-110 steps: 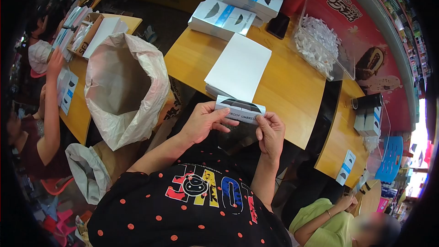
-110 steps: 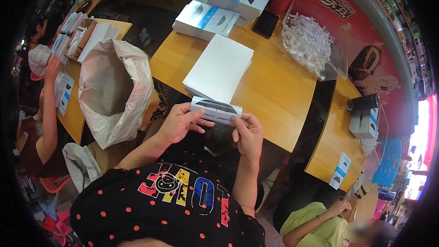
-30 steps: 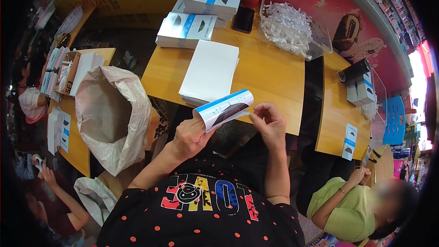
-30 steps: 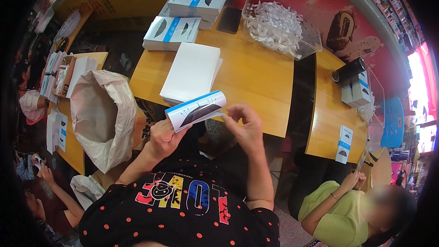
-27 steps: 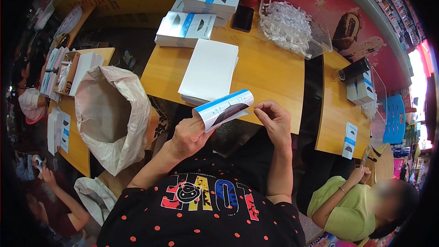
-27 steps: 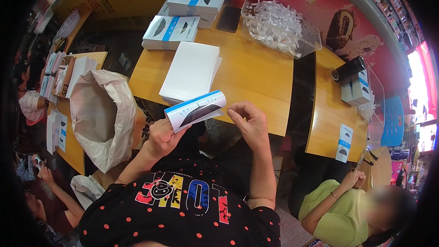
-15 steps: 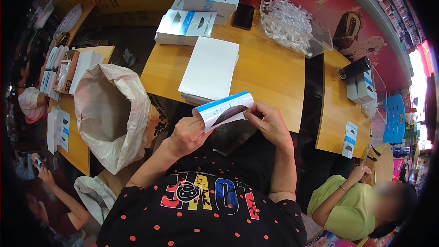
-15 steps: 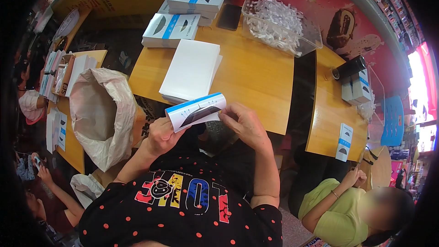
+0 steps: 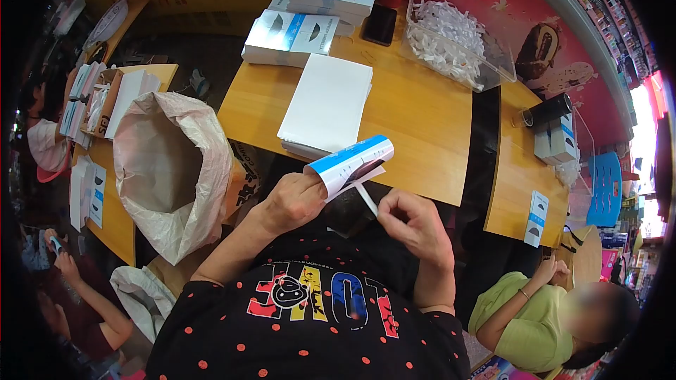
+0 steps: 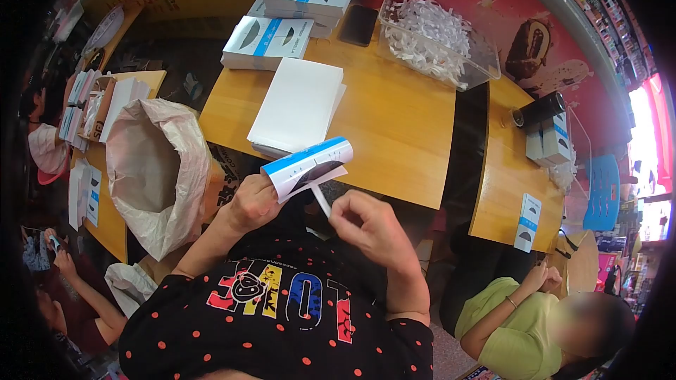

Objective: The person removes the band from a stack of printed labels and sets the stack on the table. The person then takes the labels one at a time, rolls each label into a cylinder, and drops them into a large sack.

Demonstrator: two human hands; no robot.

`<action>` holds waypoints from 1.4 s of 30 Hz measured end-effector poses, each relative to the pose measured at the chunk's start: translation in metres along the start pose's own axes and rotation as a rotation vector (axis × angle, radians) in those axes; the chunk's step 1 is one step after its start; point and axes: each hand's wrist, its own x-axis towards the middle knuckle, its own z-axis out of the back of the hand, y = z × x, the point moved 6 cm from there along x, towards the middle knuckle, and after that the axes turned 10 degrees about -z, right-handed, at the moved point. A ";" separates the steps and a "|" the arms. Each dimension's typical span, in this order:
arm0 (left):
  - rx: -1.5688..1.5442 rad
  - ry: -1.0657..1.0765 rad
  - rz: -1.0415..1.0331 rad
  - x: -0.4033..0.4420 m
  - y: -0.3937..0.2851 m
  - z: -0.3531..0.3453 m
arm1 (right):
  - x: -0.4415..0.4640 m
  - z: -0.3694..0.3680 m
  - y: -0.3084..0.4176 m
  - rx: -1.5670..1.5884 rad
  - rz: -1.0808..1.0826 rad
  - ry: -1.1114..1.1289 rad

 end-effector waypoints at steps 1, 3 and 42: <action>0.009 -0.019 -0.018 0.001 0.000 0.000 | -0.004 -0.002 0.006 -0.010 0.007 0.029; 0.004 0.015 0.016 -0.001 0.001 -0.002 | -0.012 -0.002 0.013 0.024 0.079 0.077; -1.207 -0.648 1.002 -0.033 0.048 0.002 | 0.193 0.236 0.059 -0.678 0.363 -0.993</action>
